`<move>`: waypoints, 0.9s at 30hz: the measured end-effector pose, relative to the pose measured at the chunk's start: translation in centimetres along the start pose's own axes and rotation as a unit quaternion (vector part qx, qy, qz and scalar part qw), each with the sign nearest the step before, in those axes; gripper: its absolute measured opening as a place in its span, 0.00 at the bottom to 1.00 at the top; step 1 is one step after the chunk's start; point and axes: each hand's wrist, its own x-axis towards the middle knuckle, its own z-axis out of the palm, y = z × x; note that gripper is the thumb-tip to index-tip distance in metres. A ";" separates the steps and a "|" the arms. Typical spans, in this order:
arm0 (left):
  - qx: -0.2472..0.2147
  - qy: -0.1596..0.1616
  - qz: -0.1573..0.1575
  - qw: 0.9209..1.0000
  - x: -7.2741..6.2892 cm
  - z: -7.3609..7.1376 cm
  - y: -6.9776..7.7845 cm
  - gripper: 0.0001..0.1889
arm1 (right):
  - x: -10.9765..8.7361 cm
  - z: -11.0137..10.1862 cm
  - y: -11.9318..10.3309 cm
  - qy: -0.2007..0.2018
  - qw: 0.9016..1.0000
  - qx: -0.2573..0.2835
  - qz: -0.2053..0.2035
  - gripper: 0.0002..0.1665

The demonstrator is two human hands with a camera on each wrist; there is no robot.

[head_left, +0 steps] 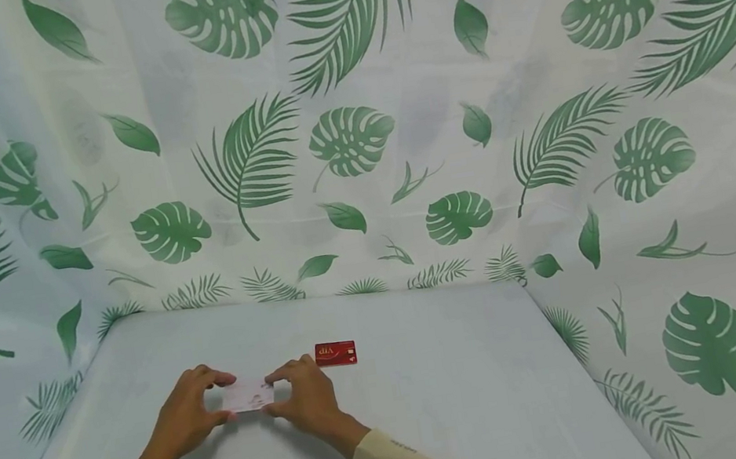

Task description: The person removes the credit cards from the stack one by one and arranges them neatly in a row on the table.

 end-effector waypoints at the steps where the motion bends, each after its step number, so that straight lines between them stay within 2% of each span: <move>1: 0.000 -0.001 -0.001 1.000 0.0 -0.1 0.0 0.30 | 0.0 0.0 -0.1 0.000 1.000 -0.002 -0.001 0.26; 13: 0.002 -0.014 -0.002 1.000 0.0 -0.3 -0.8 0.29 | -0.3 0.3 -0.8 -0.006 1.000 -0.017 -0.006 0.24; 20: 0.008 -0.013 0.004 1.000 -0.2 -0.1 -1.4 0.29 | -0.4 0.9 -0.5 -0.013 0.999 -0.027 -0.033 0.23; 27: 0.004 -0.019 0.001 1.000 -0.5 -0.4 -1.4 0.28 | -0.4 1.0 -0.7 -0.012 0.998 -0.038 -0.050 0.23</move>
